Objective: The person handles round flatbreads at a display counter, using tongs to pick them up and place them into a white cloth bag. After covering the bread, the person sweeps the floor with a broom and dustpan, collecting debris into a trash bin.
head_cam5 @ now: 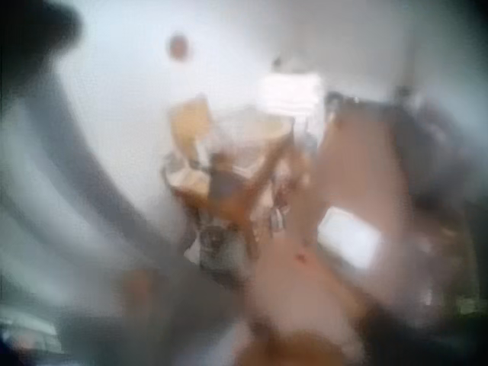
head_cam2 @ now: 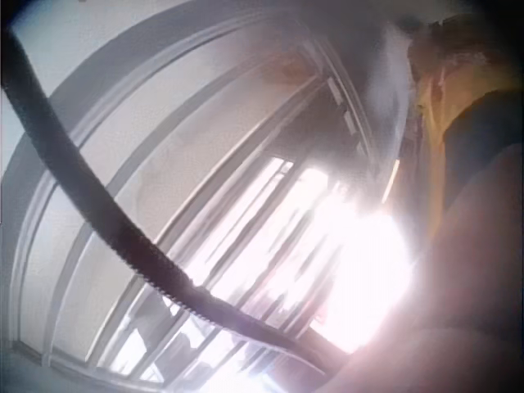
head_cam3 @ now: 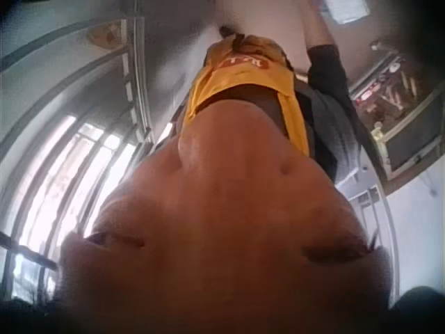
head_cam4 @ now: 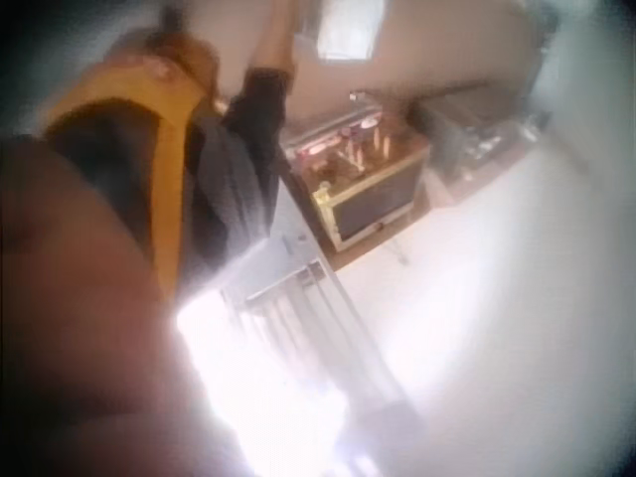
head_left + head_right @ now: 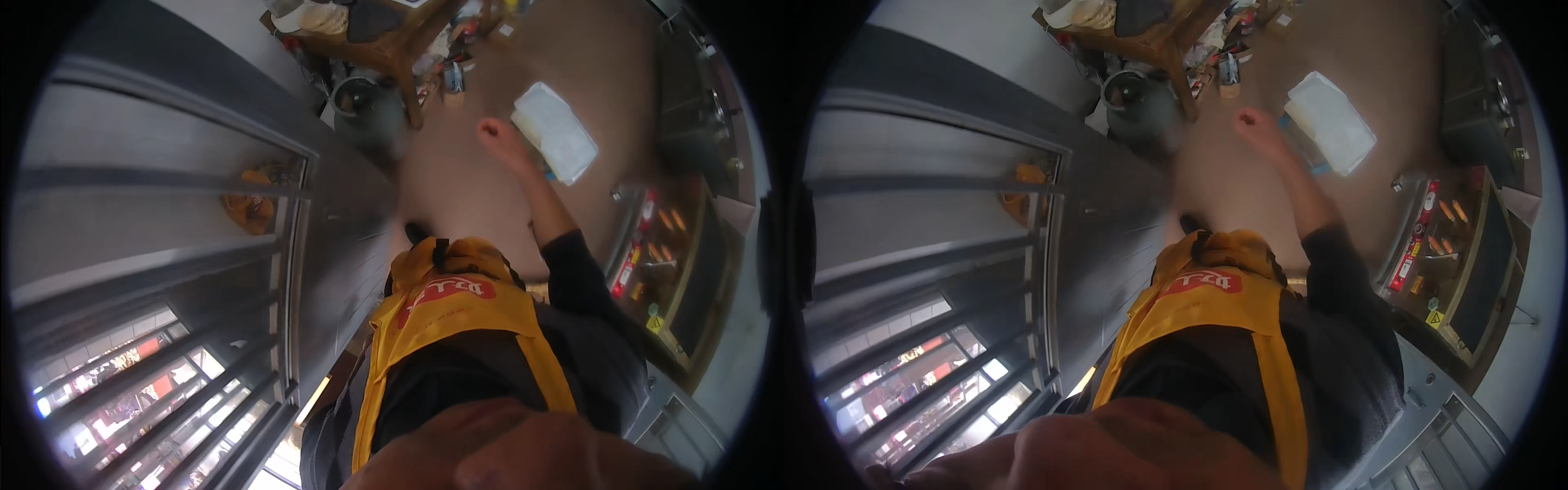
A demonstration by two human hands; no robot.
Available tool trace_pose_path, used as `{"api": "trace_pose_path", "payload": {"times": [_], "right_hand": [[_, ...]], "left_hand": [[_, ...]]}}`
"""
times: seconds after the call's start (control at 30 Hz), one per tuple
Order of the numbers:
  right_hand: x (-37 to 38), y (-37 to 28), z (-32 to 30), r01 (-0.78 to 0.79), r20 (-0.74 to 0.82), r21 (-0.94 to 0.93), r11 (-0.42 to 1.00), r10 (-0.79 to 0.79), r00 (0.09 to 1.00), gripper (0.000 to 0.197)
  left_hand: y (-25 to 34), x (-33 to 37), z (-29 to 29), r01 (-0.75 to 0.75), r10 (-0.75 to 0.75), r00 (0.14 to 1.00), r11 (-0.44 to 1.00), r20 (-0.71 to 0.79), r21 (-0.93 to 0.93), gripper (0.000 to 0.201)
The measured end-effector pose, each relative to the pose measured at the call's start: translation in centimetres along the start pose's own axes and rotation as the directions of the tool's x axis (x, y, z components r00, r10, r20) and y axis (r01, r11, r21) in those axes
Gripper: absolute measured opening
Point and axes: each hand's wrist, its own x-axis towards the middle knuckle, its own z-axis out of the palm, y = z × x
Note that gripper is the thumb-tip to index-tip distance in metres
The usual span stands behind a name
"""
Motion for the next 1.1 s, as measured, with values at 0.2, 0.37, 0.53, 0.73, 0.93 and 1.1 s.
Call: {"api": "trace_pose_path", "payload": {"times": [0.2,0.37,0.53,0.73,0.93,1.1], "right_hand": [[14.2,-2.8,-0.3,0.053,0.004,-0.05,0.997,-0.053,0.999,0.01],[31.0,-3.6,2.8,0.122,-0.013,0.03,0.992,-0.121,0.993,0.016],[51.7,1.2,3.6,0.35,0.091,-0.331,0.876,-0.34,0.936,0.019],[66.5,3.5,4.9,0.383,0.261,-0.752,0.536,-0.292,0.92,0.028],[64.4,4.1,5.3,0.628,0.208,-0.339,0.701,-0.595,0.776,0.029],[44.3,-3.8,10.3,0.839,0.545,0.035,0.544,-0.714,0.44,0.015]], "left_hand": [[13.8,5.5,-3.7,-0.064,0.05,0.995,0.984,-0.086,-0.166,0.019],[19.5,5.6,-2.9,-0.024,-0.021,0.988,0.959,-0.155,-0.282,0.021],[23.1,3.2,4.3,-0.051,-0.043,0.986,0.848,-0.163,-0.527,0.022],[31.2,1.2,22.4,0.257,-0.211,0.921,0.961,-0.327,0.103,0.022],[37.1,-0.8,35.9,0.258,-0.472,0.862,0.723,-0.186,-0.641,0.021],[45.2,2.0,38.3,0.186,-0.486,0.819,0.727,-0.305,-0.661,0.023]]}}
